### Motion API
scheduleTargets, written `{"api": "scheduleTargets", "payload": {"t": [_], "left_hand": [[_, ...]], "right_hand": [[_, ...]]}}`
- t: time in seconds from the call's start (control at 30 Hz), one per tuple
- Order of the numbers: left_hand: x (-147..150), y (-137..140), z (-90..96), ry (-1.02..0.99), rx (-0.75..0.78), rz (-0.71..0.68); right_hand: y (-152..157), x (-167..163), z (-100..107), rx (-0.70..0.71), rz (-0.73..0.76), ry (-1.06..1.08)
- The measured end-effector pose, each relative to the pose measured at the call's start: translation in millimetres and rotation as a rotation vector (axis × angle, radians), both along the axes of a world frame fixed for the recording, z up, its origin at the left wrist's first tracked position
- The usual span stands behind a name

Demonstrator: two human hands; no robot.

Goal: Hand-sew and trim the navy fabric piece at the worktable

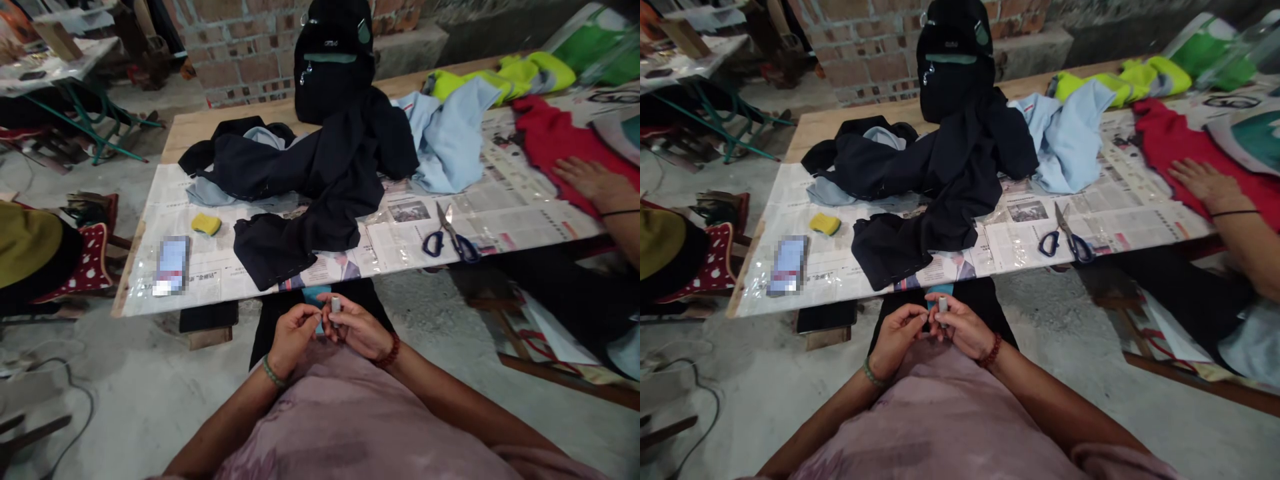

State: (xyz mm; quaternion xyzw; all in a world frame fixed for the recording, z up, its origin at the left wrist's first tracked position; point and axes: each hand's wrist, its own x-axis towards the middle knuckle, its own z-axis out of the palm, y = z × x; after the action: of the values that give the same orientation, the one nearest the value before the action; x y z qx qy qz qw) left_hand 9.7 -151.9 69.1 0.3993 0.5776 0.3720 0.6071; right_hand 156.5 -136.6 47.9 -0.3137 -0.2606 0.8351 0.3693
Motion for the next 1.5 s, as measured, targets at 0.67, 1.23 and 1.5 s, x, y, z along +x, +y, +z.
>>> {"api": "scheduleTargets", "payload": {"t": [0.67,1.23,1.5], "left_hand": [[5.0,1.6,-9.5,0.276,0.245,-0.09],[-37.8,4.7,-11.1,0.49,0.334,-0.038],[-104.9,-9.2,2.2,0.854,0.439,-0.014]], "right_hand": [[-5.8,-3.9,-14.6,0.451,-0.166,-0.713],[9.9,14.8,-10.0,-0.227,0.068,0.167],[16.4,32.2,-7.3,-0.162,0.152,0.012]]}}
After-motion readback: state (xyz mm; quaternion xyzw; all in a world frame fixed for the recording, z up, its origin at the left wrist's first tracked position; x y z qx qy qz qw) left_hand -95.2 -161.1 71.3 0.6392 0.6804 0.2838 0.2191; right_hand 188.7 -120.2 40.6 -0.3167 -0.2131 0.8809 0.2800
